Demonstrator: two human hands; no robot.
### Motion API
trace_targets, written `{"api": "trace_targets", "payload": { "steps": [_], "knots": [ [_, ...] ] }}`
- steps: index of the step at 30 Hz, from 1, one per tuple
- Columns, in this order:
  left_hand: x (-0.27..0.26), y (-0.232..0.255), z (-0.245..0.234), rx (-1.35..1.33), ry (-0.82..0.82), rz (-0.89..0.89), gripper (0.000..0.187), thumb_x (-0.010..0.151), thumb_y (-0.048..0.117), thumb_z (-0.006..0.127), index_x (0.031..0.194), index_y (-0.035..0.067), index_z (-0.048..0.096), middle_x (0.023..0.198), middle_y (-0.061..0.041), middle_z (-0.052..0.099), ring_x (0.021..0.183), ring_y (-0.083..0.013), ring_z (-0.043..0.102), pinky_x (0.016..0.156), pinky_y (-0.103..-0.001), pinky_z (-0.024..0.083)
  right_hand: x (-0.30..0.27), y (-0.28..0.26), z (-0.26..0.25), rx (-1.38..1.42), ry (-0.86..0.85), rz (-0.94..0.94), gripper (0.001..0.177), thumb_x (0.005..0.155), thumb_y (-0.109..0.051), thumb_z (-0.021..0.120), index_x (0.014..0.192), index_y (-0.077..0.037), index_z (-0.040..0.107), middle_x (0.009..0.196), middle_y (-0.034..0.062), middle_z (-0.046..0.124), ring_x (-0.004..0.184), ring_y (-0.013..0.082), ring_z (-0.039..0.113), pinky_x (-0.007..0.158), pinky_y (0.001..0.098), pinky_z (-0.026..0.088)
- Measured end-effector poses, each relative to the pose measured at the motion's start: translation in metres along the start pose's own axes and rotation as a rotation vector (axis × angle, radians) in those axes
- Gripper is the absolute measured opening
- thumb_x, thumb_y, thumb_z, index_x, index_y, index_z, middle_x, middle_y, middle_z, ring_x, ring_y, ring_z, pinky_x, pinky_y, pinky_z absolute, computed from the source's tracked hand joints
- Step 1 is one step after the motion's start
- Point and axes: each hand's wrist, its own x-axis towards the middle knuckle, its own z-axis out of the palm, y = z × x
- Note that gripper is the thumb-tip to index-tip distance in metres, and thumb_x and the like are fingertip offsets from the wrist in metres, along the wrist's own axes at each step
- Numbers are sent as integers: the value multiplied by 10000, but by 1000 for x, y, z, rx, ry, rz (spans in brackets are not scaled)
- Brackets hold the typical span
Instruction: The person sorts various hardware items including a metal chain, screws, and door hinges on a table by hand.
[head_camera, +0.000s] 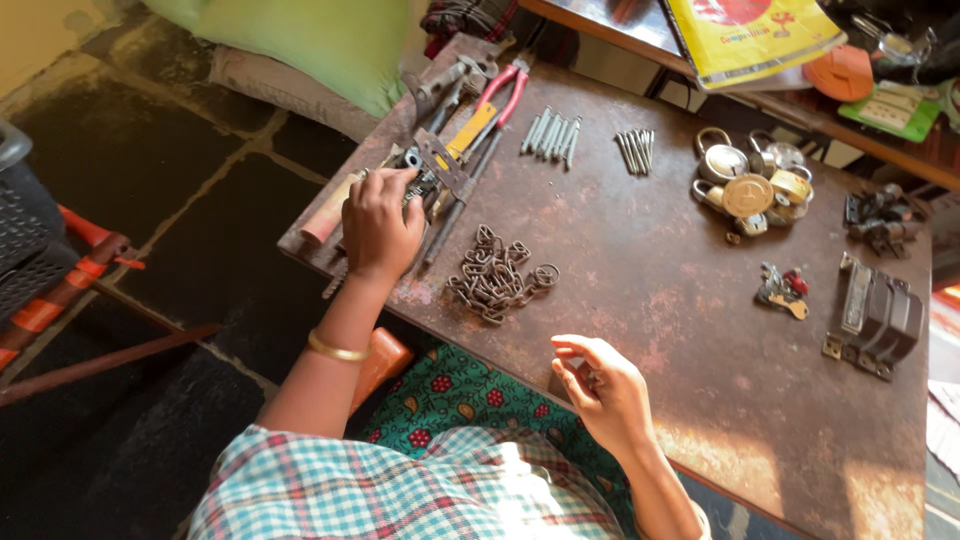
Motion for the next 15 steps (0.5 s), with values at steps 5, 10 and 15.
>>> {"api": "trace_targets", "payload": {
  "steps": [5,10,15],
  "knots": [
    [-30,10,28,50,4,382,429,1015,344,646,1393,142,616,1484,-75,582,1470,-321,439,1249,-438,318,0,-11,-3,-11,9,-27,325,857,-45,755,1173,-112,722,913,8,743,635,64,568,572,214,485],
    [-80,37,49,-31,-232,429,846,982,612,568,1579,63,330,1609,-269,298,1478,-431,255,1208,-533,180,-3,-11,-4,18,7,-73,313,868,-37,742,1173,-99,710,940,5,733,739,27,655,613,200,528],
    [-100,67,62,40,-303,320,865,951,682,517,1593,142,308,1637,-201,255,1501,-463,193,1217,-572,147,-5,-4,-3,79,-15,-39,320,868,-3,729,1177,-87,711,931,16,714,713,42,625,603,198,520]
  ]
}}
